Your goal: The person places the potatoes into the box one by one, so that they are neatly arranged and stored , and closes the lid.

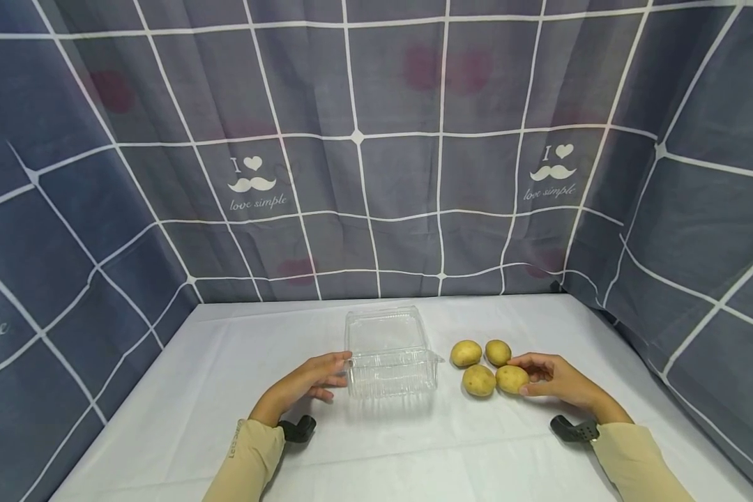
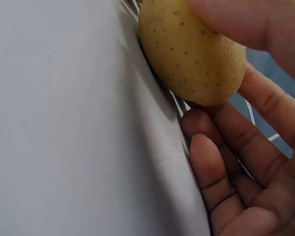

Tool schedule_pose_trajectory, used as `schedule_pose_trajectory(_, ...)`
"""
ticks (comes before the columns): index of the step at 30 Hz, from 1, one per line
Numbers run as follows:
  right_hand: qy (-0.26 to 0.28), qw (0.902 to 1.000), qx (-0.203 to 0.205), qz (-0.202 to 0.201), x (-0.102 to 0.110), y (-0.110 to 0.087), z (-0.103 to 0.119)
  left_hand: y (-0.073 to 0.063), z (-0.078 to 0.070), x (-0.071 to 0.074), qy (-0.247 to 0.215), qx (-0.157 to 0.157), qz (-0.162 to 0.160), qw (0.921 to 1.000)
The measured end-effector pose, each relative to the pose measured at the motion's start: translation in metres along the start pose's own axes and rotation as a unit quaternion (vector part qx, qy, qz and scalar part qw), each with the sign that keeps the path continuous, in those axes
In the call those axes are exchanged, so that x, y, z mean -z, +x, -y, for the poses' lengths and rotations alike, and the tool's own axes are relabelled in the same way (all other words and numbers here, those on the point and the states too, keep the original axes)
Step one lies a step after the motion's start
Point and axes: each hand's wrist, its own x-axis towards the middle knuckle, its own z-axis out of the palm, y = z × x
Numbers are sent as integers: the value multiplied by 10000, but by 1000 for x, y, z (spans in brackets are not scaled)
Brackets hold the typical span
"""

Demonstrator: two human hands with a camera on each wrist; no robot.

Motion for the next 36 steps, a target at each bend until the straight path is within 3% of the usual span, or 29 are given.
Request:
schedule_pose_trajectory(7,28,9997,-7,-251,-4,-3,0,1,3,1,-246,-91,275,9993)
schedule_pose_trajectory(18,88,9969,-485,-609,-6,-7,4,1,3,-2,-318,-197,394,9985)
schedule_pose_trajectory(36,203,9946,-513,-883,-6,-5,1,3,10,1,-321,-404,617,9968)
